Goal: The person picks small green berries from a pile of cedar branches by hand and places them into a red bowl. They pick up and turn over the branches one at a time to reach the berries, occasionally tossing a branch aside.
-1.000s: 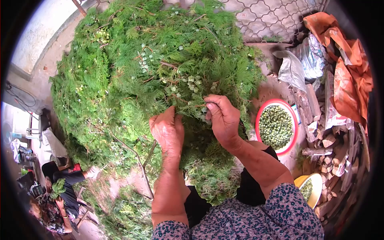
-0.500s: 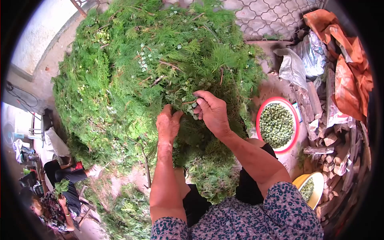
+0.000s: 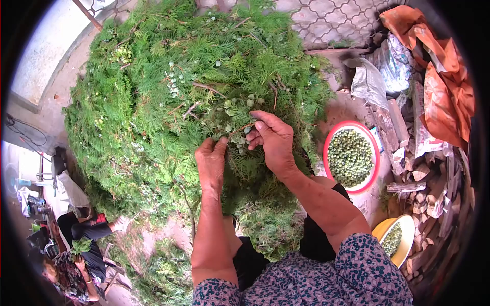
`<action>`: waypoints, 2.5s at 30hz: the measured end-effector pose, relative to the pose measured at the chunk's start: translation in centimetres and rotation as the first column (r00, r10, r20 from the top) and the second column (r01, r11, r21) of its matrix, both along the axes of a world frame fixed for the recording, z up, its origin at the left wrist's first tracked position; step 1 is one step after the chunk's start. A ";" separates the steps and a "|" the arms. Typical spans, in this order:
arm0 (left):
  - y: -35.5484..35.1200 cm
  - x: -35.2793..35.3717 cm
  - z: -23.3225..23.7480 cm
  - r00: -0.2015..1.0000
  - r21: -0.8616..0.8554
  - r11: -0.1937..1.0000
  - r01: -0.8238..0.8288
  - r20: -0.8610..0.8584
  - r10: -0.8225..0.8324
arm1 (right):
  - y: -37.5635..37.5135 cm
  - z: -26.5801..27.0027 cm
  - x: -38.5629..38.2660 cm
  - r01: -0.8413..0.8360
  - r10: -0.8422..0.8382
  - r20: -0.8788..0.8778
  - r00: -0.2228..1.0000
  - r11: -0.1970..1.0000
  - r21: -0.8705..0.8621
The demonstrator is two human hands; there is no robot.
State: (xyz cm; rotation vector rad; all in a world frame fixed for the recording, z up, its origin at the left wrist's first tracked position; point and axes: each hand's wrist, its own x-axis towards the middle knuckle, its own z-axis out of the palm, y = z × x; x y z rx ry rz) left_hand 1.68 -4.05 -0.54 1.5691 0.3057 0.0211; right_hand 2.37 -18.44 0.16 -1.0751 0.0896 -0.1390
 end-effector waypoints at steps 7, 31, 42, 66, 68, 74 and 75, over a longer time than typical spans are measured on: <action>-0.2 -0.6 0.2 0.985 -0.009 1.000 -0.017 0.173 0.019 | -1.1 0.9 0.0 -0.083 0.113 -0.079 0.990 0.948 0.308; 1.2 -1.6 1.0 0.960 0.571 0.802 -0.174 0.281 0.008 | -3.3 2.7 -0.7 -0.358 0.370 -0.038 0.928 0.917 0.177; 0.8 -2.4 2.3 0.879 0.899 0.311 -0.308 0.394 -0.268 | -0.7 5.3 -3.0 0.186 -0.012 0.344 0.939 0.858 -0.479; 0.5 -2.8 2.1 0.807 0.852 0.411 -0.325 0.477 -0.349 | -1.1 2.6 -0.6 0.115 0.355 0.385 0.852 0.592 -0.798; 0.9 -2.7 1.6 0.808 0.845 0.414 -0.339 0.487 -0.332 | -0.8 3.1 -0.8 -0.100 0.289 0.168 0.943 0.722 -0.684; 1.3 -2.7 1.6 0.843 0.826 0.435 -0.359 0.487 -0.230 | -3.2 5.0 0.0 -0.286 0.283 -0.053 0.958 0.957 -0.043; 1.3 -2.7 1.7 0.880 0.836 0.446 -0.320 0.437 -0.188 | -3.4 5.2 0.0 -0.266 0.278 -0.061 0.959 0.951 0.158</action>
